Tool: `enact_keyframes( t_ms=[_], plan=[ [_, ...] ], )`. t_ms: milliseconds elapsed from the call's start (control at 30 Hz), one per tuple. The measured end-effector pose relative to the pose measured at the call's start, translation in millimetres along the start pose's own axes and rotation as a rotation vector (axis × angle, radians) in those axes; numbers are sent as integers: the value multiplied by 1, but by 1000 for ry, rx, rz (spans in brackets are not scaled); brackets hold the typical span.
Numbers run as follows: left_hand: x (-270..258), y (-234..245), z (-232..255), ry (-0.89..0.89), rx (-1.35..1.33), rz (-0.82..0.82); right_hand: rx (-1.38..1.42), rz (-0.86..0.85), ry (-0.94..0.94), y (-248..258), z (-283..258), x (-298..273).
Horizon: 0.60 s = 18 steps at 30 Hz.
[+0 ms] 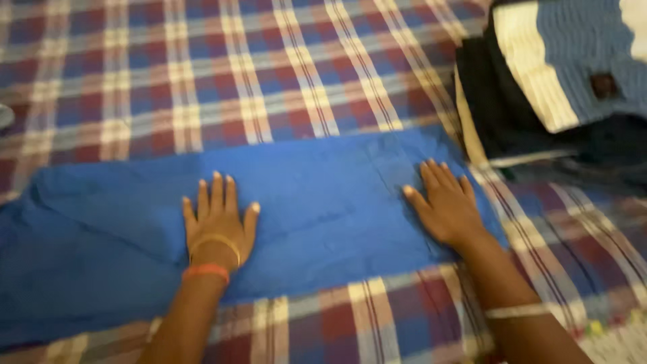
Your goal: The person folds a blue shirt on a plaid bedsheet. They smooth the fabric, fold the sleeves inward, fold the bottom up, and then fold the shirt in half to create a compact rectangle.
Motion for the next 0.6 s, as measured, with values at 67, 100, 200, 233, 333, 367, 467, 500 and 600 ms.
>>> enact_keyframes(
  t_ms=[67, 100, 200, 233, 333, 367, 467, 500, 600],
  plan=[
    [13, 11, 26, 57, 39, 32, 2, 67, 13, -3, 2, 5],
    [27, 20, 46, -6, -10, 52, 38, 97, 21, 0, 0, 18],
    [29, 11, 120, -186, -215, 35, 104, 180, 42, -6, 7, 6],
    [29, 7, 145, -247, -296, 23, 129, 246, 48, -6, 9, 1],
    [34, -11, 198, -342, -337, -89, 120, 456, -27, 1, 25, -8],
    [35, -19, 211, -335, -353, -134, 104, 523, -67, 3, 30, -11],
    [35, -37, 225, -317, -322, -183, 241, 579, -146, 11, 47, -9],
    [33, -42, 227, -310, -300, -189, 231, 570, -167, 13, 50, -8],
    [30, -51, 224, -340, -307, -161, 205, 524, -245, 13, 53, -10]
  ],
)
Point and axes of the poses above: each hand's wrist, its own x-axis towards the middle knuckle, its own y-axis out of the back of the hand, z = x × y, the point moved 3 cm from there along x, towards the middle knuckle, and after that the axes turned 11 degrees about -x, right-handed, at the moved point
